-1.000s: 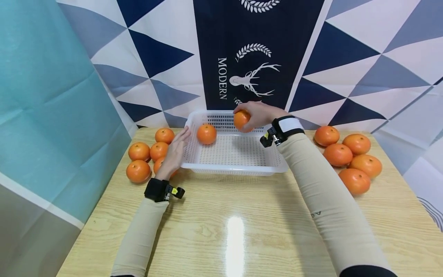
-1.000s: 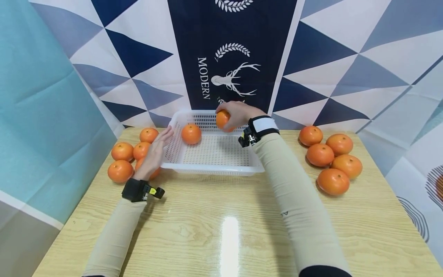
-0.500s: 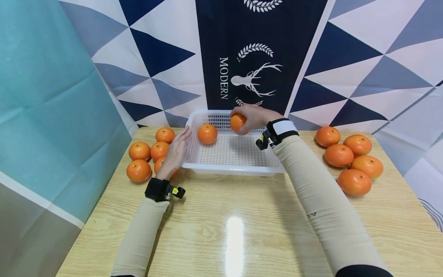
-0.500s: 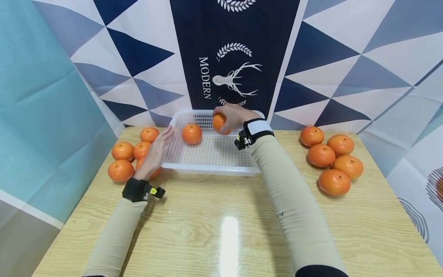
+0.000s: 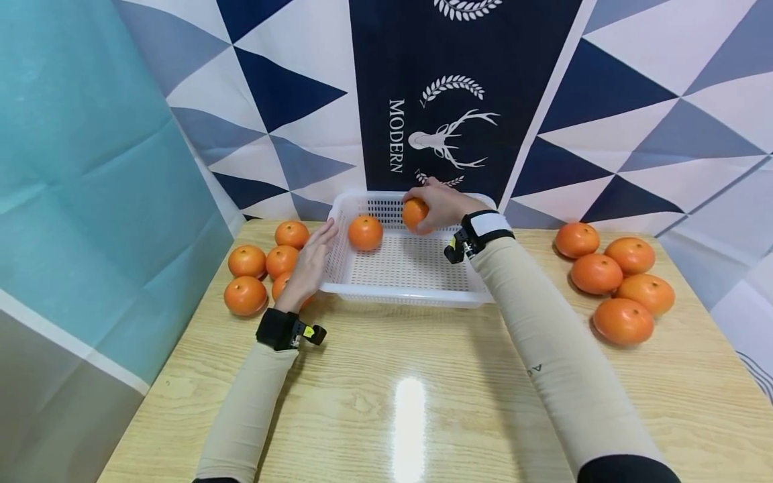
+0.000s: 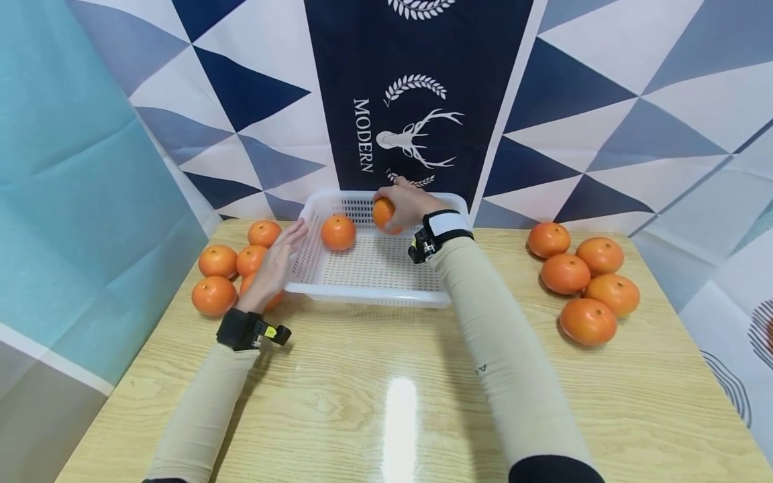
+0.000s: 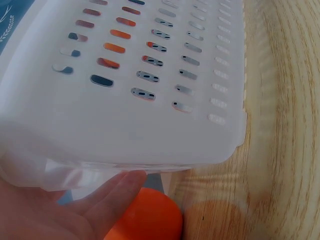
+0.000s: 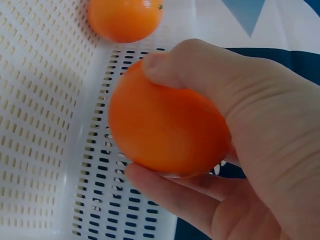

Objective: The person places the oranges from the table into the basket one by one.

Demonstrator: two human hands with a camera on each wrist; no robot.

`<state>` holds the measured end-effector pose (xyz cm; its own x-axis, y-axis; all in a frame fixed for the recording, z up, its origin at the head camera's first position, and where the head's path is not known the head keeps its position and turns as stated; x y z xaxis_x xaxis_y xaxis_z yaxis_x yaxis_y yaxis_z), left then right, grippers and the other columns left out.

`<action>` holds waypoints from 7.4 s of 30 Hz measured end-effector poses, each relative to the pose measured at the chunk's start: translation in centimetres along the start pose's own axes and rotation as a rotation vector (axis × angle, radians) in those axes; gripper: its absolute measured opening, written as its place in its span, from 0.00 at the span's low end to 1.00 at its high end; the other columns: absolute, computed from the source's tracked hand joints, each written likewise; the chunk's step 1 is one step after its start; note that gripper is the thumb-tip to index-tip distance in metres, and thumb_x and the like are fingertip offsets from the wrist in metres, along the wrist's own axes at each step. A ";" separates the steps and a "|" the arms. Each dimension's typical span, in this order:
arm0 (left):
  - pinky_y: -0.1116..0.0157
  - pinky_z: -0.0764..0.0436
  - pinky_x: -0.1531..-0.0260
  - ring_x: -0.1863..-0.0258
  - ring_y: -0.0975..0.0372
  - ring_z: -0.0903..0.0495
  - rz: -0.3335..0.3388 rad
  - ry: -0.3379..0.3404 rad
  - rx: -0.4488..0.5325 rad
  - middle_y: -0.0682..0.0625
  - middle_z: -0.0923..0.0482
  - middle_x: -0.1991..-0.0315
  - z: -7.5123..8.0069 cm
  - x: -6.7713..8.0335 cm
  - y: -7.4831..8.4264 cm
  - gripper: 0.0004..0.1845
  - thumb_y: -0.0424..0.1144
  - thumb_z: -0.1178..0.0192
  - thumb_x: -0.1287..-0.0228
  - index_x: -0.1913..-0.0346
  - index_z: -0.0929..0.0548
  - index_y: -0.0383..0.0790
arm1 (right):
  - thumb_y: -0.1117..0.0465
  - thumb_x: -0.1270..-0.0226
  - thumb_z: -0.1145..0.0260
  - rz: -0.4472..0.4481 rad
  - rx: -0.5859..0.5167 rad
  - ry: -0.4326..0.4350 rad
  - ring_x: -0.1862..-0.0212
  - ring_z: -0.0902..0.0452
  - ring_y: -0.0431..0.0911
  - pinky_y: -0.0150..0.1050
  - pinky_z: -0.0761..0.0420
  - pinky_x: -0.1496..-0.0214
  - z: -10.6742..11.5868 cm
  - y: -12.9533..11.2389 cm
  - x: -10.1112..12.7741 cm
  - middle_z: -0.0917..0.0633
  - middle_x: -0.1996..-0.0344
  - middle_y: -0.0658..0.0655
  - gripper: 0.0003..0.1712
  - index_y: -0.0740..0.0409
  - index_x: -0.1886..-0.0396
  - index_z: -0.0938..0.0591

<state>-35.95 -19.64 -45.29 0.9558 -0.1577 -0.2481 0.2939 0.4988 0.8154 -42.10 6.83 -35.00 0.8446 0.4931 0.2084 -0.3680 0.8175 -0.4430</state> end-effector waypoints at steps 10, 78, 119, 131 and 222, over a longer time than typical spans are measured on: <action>0.45 0.44 0.06 0.06 0.51 0.45 -0.001 0.007 -0.022 0.51 0.43 0.06 0.0 -0.2 0.1 0.39 0.54 0.66 0.16 0.13 0.30 0.39 | 0.61 0.32 0.21 -0.003 -0.004 0.018 0.18 0.37 0.65 0.66 0.27 0.15 -0.8 0.7 -1.1 0.35 0.18 0.68 0.43 0.51 0.18 0.23; 0.44 0.43 0.07 0.06 0.49 0.45 -0.022 0.000 -0.030 0.48 0.42 0.07 0.0 -0.2 0.1 0.38 0.51 0.66 0.16 0.14 0.31 0.36 | 0.50 0.29 0.21 -0.078 0.003 -0.059 0.32 0.26 0.62 0.66 0.21 0.21 -3.9 1.6 -1.3 0.33 0.23 0.68 0.47 0.45 0.13 0.29; 0.45 0.44 0.06 0.06 0.49 0.45 0.000 -0.002 0.001 0.48 0.43 0.06 0.2 0.0 0.4 0.43 0.57 0.67 0.20 0.13 0.31 0.36 | 0.53 0.26 0.23 -0.151 0.147 0.053 0.32 0.27 0.68 0.71 0.21 0.25 4.7 6.3 5.9 0.32 0.23 0.76 0.44 0.55 0.15 0.27; 0.43 0.44 0.07 0.06 0.49 0.45 -0.005 0.012 -0.023 0.49 0.42 0.07 0.1 0.0 0.5 0.38 0.51 0.66 0.16 0.13 0.30 0.37 | 0.50 0.28 0.22 -0.203 0.219 0.071 0.32 0.28 0.70 0.74 0.19 0.30 6.6 12.1 9.2 0.32 0.23 0.81 0.46 0.59 0.15 0.27; 0.45 0.44 0.06 0.06 0.48 0.45 0.005 0.004 0.002 0.48 0.44 0.06 0.1 0.1 0.6 0.42 0.56 0.68 0.18 0.13 0.32 0.36 | 0.59 0.31 0.23 -0.277 0.125 0.040 0.45 0.26 0.70 0.60 0.23 0.44 2.9 28.4 14.2 0.20 0.43 0.81 0.38 0.70 0.28 0.24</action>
<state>-35.66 -19.47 -44.78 0.9573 -0.1520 -0.2459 0.2891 0.4978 0.8177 -41.70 37.92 -42.12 0.9332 0.2361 0.2711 -0.1641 0.9507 -0.2631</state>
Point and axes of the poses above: each hand's wrist, its own x-axis away from the middle knuckle, its own z-axis out of the back of the hand, y = z × x, the point moved 9 cm from there along -x, towards the middle knuckle
